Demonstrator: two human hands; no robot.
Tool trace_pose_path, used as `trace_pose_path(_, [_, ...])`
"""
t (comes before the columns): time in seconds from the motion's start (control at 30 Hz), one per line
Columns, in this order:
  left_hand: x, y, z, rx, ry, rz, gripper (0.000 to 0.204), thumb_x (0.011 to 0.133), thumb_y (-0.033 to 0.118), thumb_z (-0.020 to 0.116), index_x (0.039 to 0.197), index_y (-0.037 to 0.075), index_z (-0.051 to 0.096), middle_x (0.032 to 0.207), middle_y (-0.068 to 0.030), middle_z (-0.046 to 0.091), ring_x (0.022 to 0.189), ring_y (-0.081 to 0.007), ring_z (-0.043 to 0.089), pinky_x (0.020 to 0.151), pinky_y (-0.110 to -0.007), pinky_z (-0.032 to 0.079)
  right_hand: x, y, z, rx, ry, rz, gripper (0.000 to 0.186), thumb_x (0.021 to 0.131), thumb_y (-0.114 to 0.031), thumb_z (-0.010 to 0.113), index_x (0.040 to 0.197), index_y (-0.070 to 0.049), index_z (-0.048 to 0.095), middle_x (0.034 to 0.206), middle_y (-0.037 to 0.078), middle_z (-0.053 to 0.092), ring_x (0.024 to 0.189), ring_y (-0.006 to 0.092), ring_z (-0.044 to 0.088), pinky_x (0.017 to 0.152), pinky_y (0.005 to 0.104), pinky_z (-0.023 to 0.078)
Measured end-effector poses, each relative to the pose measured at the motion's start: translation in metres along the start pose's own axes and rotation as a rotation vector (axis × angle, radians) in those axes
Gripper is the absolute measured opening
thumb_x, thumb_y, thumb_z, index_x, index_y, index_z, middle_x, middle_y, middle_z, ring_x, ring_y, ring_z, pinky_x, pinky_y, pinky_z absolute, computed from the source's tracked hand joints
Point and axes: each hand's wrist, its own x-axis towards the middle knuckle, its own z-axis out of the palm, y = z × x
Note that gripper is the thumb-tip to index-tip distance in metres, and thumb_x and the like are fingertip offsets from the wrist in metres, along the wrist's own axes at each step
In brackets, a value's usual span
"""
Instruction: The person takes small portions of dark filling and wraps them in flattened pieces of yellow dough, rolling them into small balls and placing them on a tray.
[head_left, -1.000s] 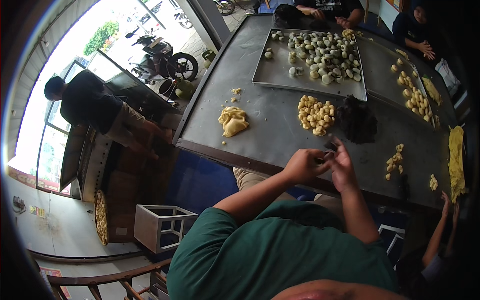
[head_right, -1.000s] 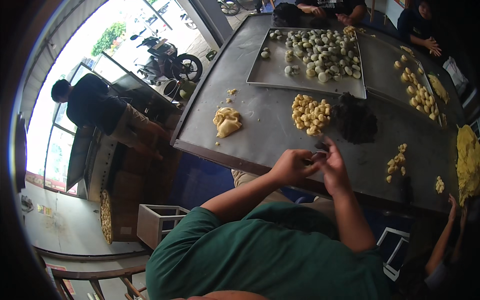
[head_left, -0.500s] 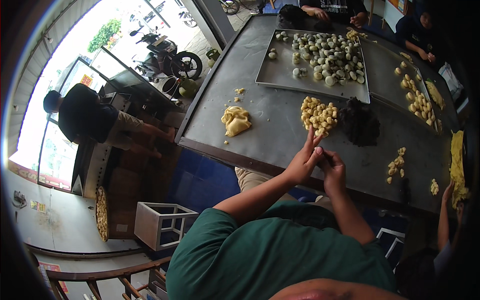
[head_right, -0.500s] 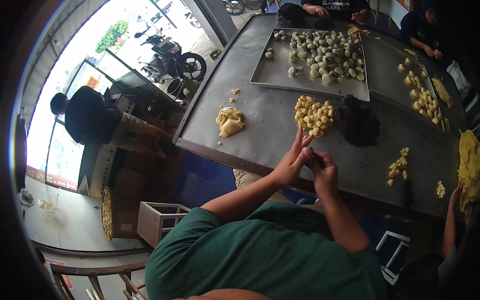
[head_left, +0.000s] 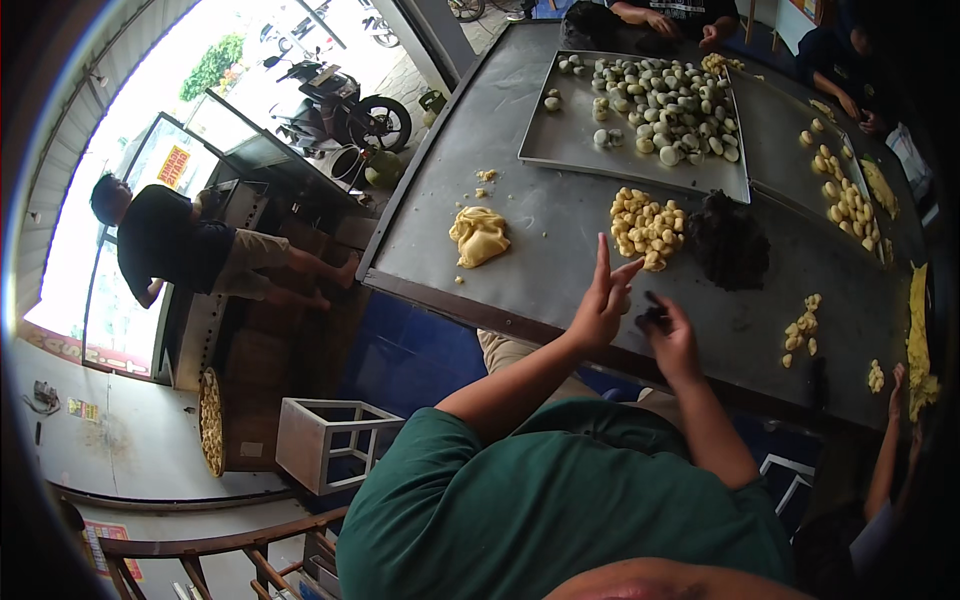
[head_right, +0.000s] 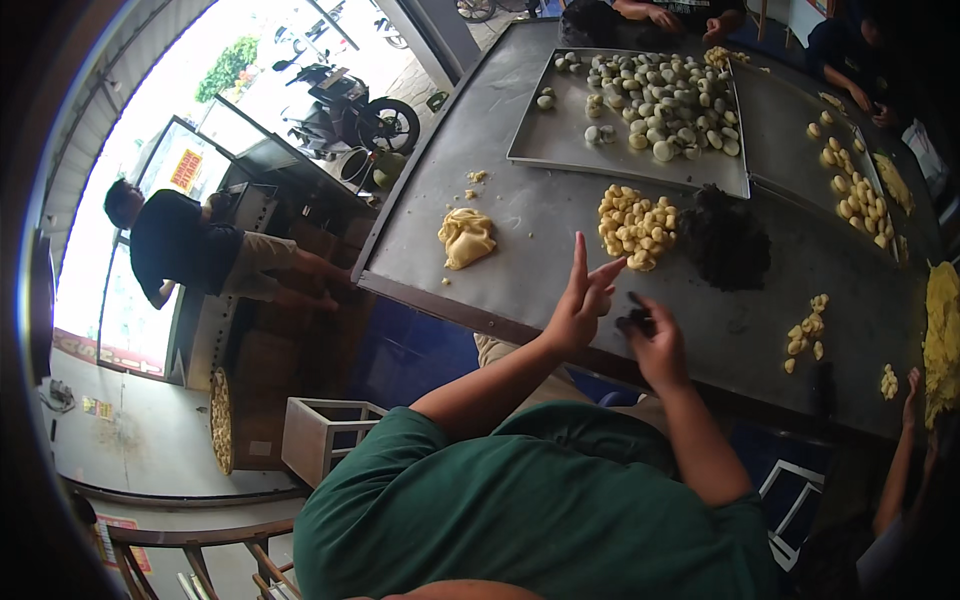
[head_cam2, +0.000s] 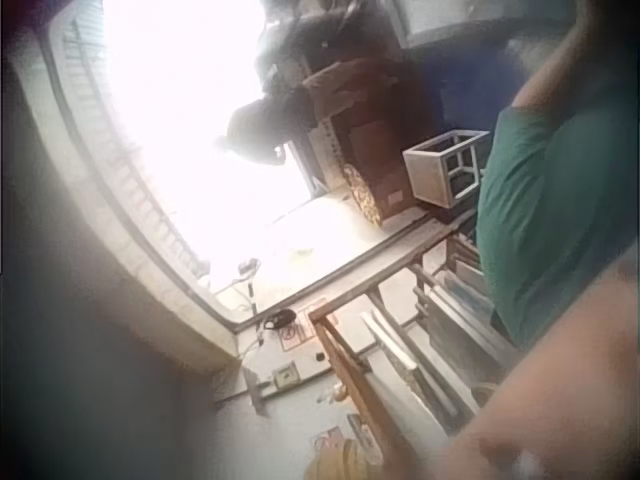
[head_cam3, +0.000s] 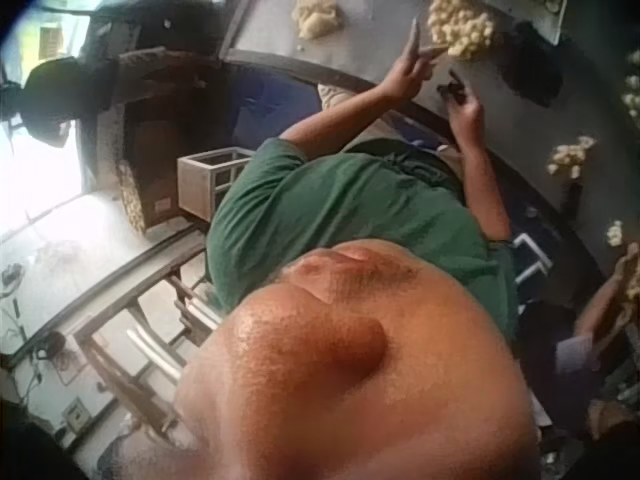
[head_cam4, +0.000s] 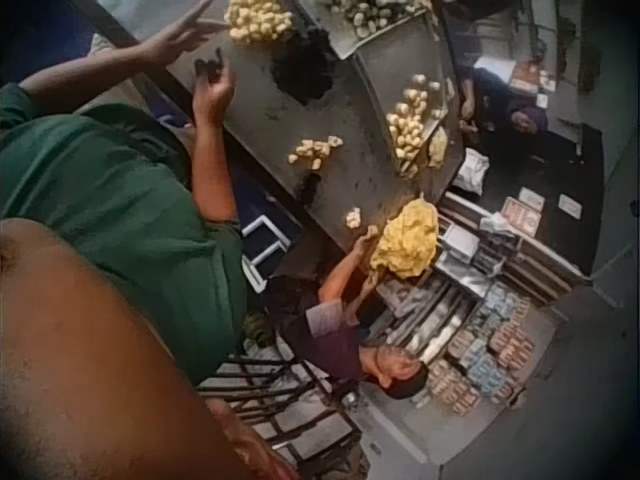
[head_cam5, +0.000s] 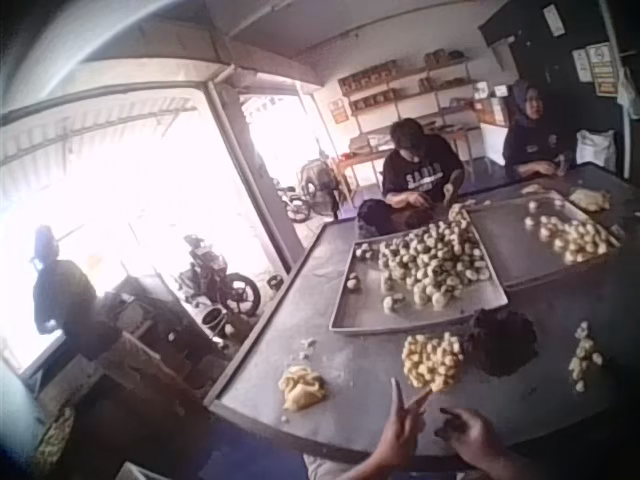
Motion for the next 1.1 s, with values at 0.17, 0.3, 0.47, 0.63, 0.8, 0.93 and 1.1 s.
trace_pose_path(0.17, [-0.005, -0.002, -0.060, 1.463, -0.319, 0.166, 0.065, 0.108, 0.034, 0.044, 0.163, 0.013, 0.017, 0.143, -0.0084, 0.060, 0.146, -0.0315, 0.041, 0.122, -0.058, 0.021, 0.031, 0.032, -0.093, -0.458, 0.299, -0.158, 0.042, 0.094, -0.019, 0.074, 0.132, -0.007, 0.062, 0.112, 0.012, 0.065, 0.104, 0.0247, 0.065, 0.090, 0.0365, 0.051])
trace_pose_path(0.3, [0.018, 0.043, -0.026, 1.206, -0.373, 0.008, 0.048, 0.104, 0.035, 0.053, 0.149, 0.019, 0.050, 0.133, -0.0026, 0.066, 0.141, -0.0296, 0.046, 0.121, -0.055, 0.021, 0.043, 0.034, -0.095, -0.583, 0.439, -0.158, 0.044, 0.093, -0.021, 0.074, 0.133, -0.008, 0.061, 0.109, 0.014, 0.066, 0.101, 0.0273, 0.065, 0.090, 0.0379, 0.051])
trace_pose_path(0.47, [0.017, 0.014, -0.037, 1.344, -0.104, 0.336, 0.028, 0.098, 0.032, 0.060, 0.122, 0.017, 0.065, 0.119, -0.0061, 0.066, 0.119, -0.0267, 0.058, 0.105, -0.045, 0.038, 0.039, 0.023, -0.089, -0.616, 0.421, -0.127, 0.044, 0.094, -0.020, 0.072, 0.135, -0.009, 0.060, 0.085, 0.005, 0.055, 0.080, 0.0212, 0.057, 0.078, 0.0348, 0.050])
trace_pose_path(0.63, [-0.016, 0.056, -0.057, 1.419, -0.402, 0.098, 0.029, 0.091, 0.026, 0.066, 0.118, 0.015, 0.063, 0.116, -0.0069, 0.062, 0.115, -0.0269, 0.060, 0.096, -0.045, 0.047, 0.035, 0.035, -0.099, -0.373, 0.402, -0.102, 0.039, 0.096, -0.009, 0.059, 0.134, -0.008, 0.060, 0.076, 0.002, 0.048, 0.069, 0.0156, 0.050, 0.069, 0.0314, 0.046])
trace_pose_path(0.8, [0.026, 0.077, -0.038, 1.526, 0.054, 0.596, 0.035, 0.088, 0.024, 0.068, 0.122, 0.015, 0.062, 0.122, -0.0079, 0.062, 0.114, -0.0295, 0.060, 0.098, -0.046, 0.047, 0.043, 0.039, -0.104, -0.525, 0.431, -0.188, 0.043, 0.092, -0.002, 0.055, 0.134, -0.007, 0.060, 0.077, 0.000, 0.047, 0.069, 0.0138, 0.048, 0.068, 0.0300, 0.045])
trace_pose_path(0.93, [0.066, 0.039, 0.003, 1.343, 0.052, 0.375, 0.040, 0.087, 0.034, 0.073, 0.119, 0.014, 0.060, 0.115, -0.0110, 0.064, 0.110, -0.0335, 0.062, 0.093, -0.047, 0.047, 0.043, 0.036, -0.096, -0.401, 0.447, -0.087, 0.044, 0.091, -0.002, 0.054, 0.134, -0.006, 0.059, 0.082, 0.002, 0.048, 0.074, 0.0162, 0.048, 0.073, 0.0317, 0.046])
trace_pose_path(1.1, [0.070, 0.008, 0.010, 1.356, -0.095, 0.078, 0.039, 0.086, 0.041, 0.073, 0.107, 0.012, 0.058, 0.108, -0.0119, 0.067, 0.101, -0.0327, 0.067, 0.084, -0.048, 0.049, 0.038, 0.042, -0.099, -0.649, 0.461, -0.152, 0.032, 0.097, -0.011, 0.063, 0.128, -0.005, 0.064, 0.112, 0.011, 0.069, 0.105, 0.0246, 0.066, 0.093, 0.0338, 0.050])
